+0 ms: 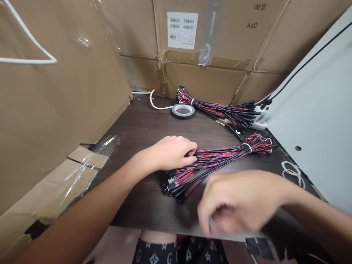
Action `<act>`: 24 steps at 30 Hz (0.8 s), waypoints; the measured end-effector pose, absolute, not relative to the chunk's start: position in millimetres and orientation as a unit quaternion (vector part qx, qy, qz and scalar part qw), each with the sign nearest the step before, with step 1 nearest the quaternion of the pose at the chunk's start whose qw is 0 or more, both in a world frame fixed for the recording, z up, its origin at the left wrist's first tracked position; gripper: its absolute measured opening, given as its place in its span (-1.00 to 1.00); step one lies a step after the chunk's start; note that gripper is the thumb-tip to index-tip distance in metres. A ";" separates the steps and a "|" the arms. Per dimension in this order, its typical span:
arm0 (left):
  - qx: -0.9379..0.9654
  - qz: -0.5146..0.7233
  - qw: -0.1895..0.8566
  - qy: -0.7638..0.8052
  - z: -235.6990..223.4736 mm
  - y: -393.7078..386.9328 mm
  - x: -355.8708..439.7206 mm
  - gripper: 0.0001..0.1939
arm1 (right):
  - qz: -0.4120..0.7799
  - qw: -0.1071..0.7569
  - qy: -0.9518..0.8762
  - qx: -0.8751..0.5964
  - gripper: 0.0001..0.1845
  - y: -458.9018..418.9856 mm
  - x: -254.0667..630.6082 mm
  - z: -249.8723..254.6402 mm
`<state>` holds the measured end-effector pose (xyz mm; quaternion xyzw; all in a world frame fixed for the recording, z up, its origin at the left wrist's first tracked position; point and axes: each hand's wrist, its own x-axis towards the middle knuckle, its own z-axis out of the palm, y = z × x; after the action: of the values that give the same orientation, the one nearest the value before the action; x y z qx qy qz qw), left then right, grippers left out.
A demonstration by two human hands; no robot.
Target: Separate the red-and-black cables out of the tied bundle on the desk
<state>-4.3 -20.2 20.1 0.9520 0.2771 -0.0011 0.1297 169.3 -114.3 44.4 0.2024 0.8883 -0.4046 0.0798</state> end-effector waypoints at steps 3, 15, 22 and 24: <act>0.949 0.002 0.143 0.281 18.5 -17.9 -4.1 -0.81 | -0.332 -0.071 0.883 0.324 -0.81 -99.0 185.3 21.7; 0.940 -0.002 0.170 0.295 18.6 -13.7 -3.0 -0.83 | -0.189 -0.147 0.913 0.331 -0.76 -95.7 212.2 -20.4; 0.949 -0.011 0.124 0.289 20.3 -17.5 -1.2 -0.84 | -0.185 -0.114 0.912 0.348 -0.77 -98.8 214.3 -20.4; 0.954 -0.014 0.104 0.281 20.6 -18.1 -0.8 -0.86 | -0.177 -0.094 0.910 0.363 -0.79 -99.8 214.0 -19.1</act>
<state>-0.8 -18.1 20.6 0.9541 0.2805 -0.0142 0.1039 214.0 -99.8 -19.1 0.3633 0.9098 -0.1773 -0.0942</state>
